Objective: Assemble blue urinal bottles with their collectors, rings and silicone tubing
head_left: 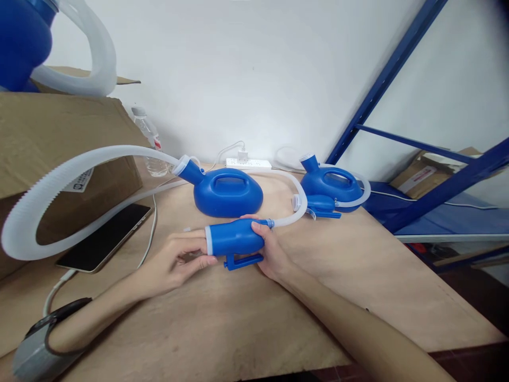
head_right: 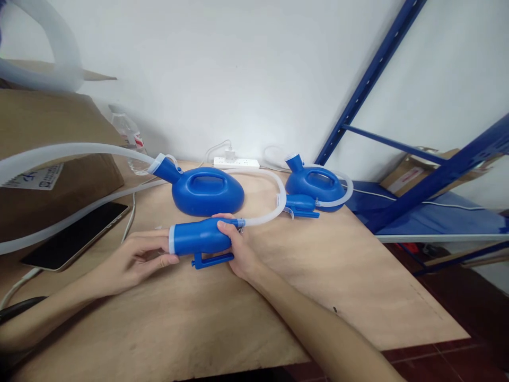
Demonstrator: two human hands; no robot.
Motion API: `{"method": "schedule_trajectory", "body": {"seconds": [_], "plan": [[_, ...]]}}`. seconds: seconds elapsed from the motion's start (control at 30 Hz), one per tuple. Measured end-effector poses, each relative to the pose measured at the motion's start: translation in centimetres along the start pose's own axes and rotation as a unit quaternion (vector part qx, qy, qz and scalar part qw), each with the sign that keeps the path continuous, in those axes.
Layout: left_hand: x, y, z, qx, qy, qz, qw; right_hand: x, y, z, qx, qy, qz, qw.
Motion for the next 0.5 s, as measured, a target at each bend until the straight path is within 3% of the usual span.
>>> {"method": "schedule_trajectory", "body": {"seconds": [0.2, 0.4, 0.5], "plan": [[0.5, 0.3, 0.0, 0.009, 0.026, -0.02, 0.999, -0.4, 0.0, 0.3, -0.001, -0.015, 0.001, 1.0], [1.1, 1.5, 0.0, -0.083, -0.012, 0.021, 0.996, 0.6, 0.5, 0.3, -0.022, 0.039, -0.015, 0.999], [1.5, 1.5, 0.0, -0.102, 0.005, 0.015, 0.995, 0.6, 0.7, 0.3, -0.028, 0.037, -0.014, 0.999]]}}
Point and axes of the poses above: each hand's wrist, its own z-axis towards the middle knuckle, its own y-axis out of the back of the hand, x = y × z, the point moved 9 cm from there along z, towards the middle knuckle, and after that the axes turned 1 degree about -x, right-handed, at the moved point
